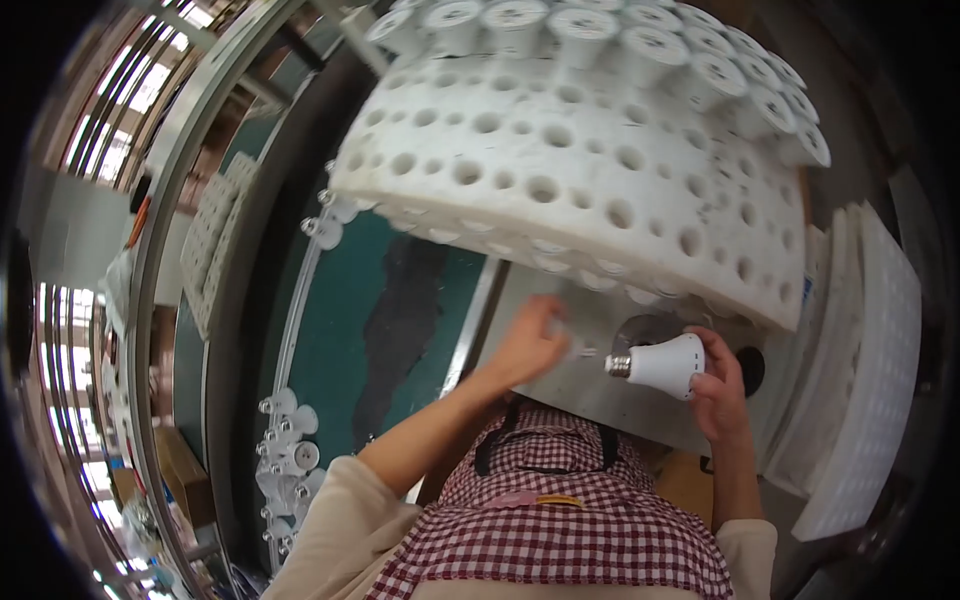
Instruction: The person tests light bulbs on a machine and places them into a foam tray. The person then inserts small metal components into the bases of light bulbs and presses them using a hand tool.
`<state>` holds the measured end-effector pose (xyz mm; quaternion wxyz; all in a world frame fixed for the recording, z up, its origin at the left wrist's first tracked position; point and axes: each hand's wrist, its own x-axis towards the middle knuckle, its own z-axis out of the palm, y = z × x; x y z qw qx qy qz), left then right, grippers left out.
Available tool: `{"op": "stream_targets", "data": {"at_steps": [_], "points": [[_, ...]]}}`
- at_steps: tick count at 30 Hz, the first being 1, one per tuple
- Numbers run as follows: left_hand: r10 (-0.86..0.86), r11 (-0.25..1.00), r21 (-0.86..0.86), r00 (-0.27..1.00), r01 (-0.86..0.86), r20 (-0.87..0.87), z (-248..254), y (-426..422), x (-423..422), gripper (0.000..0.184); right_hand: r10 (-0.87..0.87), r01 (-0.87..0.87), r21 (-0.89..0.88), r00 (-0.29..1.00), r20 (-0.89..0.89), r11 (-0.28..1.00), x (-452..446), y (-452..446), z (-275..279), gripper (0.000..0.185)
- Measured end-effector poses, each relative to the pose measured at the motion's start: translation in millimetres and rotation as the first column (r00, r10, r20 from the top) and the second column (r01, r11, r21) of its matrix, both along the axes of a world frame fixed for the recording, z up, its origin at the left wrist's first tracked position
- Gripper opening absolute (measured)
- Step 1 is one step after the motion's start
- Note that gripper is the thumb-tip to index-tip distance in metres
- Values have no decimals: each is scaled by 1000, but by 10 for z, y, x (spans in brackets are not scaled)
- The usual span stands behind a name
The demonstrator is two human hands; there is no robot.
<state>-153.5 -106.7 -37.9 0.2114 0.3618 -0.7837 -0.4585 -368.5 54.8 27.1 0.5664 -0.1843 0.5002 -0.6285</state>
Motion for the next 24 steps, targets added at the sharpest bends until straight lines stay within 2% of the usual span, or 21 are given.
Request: {"op": "stream_targets", "data": {"at_steps": [1,2,3,4,5,7,8,9,10,12,14,16,17,18,20,22,24], "points": [[193,979,67,981,-193,8,7,-174,341,22,54,-53,-14,997,63,999,130,-166,-14,60],[351,928,97,931,-361,105,191,-386,661,17,77,-76,-18,995,62,997,290,-341,10,60],[414,910,-32,904,-413,110,70,-664,1064,14,138,-135,-29,967,212,990,508,-503,12,53],[518,855,-64,845,-514,135,96,-903,1378,15,203,-196,-53,918,341,979,665,-631,42,46],[587,802,-183,806,-569,69,-6,-1182,1727,19,214,-208,-55,917,336,977,817,-733,45,46],[745,667,-47,664,-744,64,-46,-1705,2203,39,264,-275,2,925,273,961,1066,-898,-1,31],[782,622,-138,620,-771,60,43,-1907,2320,49,265,-275,2,927,265,961,1153,-951,-71,31],[801,598,-100,593,-795,82,-1,-2144,2458,58,350,-356,-20,905,240,934,1248,-988,-163,27],[799,601,-95,596,-794,77,-19,-2324,2521,58,430,-432,-38,878,212,901,1347,-1036,-179,24],[820,572,-303,516,-763,247,-91,-2622,2577,67,438,-454,25,873,213,891,1527,-1130,-66,16],[809,587,-260,540,-767,233,-236,-2826,2730,63,578,-572,111,815,-41,813,1653,-1236,3,7],[753,628,-74,580,-775,311,-153,-2902,2817,53,585,-575,120,806,-84,809,1745,-1373,15,7],[747,634,-79,583,-769,319,-148,-2861,2849,41,601,-582,161,789,-125,797,1801,-1464,30,10],[744,638,-77,587,-767,319,-87,-2746,2858,41,617,-587,200,770,-162,785,1866,-1552,30,14],[613,750,188,773,-634,162,23,-2473,2888,32,588,-566,173,798,-130,806,2032,-1786,-103,35],[513,722,548,858,-423,-13,234,-2025,2738,28,595,-575,176,797,-103,799,2216,-2040,-153,42],[444,669,705,887,-235,-125,376,-1569,2572,29,628,-612,238,778,9,755,2364,-2226,-172,54]]}}
